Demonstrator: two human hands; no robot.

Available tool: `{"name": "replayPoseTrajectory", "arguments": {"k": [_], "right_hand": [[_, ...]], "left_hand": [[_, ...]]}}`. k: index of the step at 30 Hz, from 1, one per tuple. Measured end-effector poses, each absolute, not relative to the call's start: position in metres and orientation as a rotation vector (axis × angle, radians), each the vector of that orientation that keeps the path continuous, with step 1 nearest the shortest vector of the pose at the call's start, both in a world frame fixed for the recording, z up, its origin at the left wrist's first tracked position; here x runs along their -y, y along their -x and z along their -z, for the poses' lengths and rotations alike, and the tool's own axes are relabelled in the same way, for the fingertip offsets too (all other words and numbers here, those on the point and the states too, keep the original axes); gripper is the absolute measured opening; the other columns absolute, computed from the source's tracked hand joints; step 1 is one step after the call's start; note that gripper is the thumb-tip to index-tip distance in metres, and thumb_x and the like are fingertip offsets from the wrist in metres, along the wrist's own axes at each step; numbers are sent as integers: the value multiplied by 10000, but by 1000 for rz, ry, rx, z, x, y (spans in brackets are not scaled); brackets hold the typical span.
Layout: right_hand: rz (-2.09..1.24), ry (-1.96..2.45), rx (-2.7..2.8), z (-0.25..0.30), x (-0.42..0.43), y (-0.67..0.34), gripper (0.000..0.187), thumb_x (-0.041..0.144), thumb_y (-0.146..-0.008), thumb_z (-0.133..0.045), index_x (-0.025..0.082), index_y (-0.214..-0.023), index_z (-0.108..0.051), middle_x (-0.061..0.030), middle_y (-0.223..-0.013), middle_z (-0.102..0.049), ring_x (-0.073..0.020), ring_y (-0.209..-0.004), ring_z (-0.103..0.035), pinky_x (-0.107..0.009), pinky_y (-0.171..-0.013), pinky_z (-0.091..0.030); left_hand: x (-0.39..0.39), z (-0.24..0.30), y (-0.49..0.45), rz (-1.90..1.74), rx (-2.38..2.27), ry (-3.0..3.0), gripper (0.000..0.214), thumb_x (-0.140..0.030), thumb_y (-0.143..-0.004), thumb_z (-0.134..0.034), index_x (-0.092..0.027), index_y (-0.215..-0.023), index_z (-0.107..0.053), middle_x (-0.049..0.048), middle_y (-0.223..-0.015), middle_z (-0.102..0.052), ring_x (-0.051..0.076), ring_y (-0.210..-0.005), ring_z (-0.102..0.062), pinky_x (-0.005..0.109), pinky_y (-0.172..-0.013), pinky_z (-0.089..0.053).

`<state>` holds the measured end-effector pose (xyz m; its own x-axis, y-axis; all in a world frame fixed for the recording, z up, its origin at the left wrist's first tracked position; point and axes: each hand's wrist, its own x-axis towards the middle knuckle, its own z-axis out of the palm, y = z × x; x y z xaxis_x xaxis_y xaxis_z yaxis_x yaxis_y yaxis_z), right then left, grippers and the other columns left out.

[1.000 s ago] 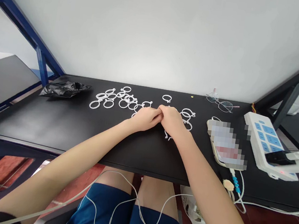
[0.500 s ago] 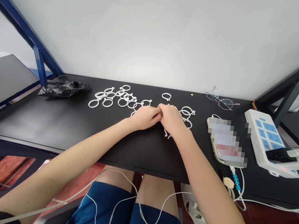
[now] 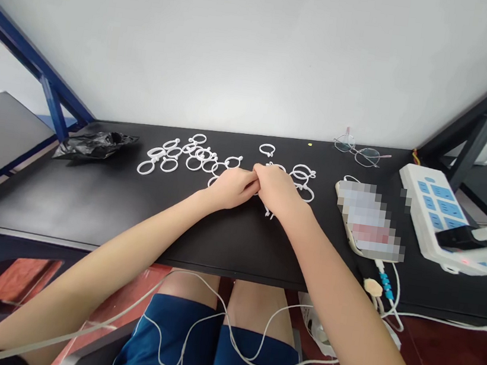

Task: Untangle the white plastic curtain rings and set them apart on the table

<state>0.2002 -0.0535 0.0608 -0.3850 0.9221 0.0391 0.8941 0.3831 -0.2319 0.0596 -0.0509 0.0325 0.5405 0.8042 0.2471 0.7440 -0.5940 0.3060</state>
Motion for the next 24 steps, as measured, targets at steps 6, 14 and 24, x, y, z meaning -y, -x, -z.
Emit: {"name": "replayPoseTrajectory", "arguments": {"k": [6,14,24], "right_hand": [[-258,1576,2456,-55,50,-199,226,6,-753,-442,188,-837,-546,-65,-768,-622,-185,-700,-547,-261,-567,-282],[-288,1557,2417,-53,47,-202,206,40,-769,-423,195,-826,-546,-51,-721,-607,-181,-671,-530,-257,-560,-280],[-286,1400,2292,-54,48,-201,217,80,-772,-440,200,-865,-595,-44,-743,-649,-179,-666,-559,-257,-608,-329]], "left_hand": [[47,-31,-57,-557,-1338,-2621,307,-272,-934,-342,-164,-813,-603,54,-741,-665,174,-627,-603,264,-553,-366],[48,-31,-57,-592,-1328,-2623,302,-273,-944,-328,-173,-828,-588,51,-762,-665,178,-658,-613,261,-581,-391],[46,-34,-55,-718,-1311,-2609,259,-254,-933,-365,-168,-803,-571,45,-720,-648,164,-607,-586,259,-559,-359]]}}
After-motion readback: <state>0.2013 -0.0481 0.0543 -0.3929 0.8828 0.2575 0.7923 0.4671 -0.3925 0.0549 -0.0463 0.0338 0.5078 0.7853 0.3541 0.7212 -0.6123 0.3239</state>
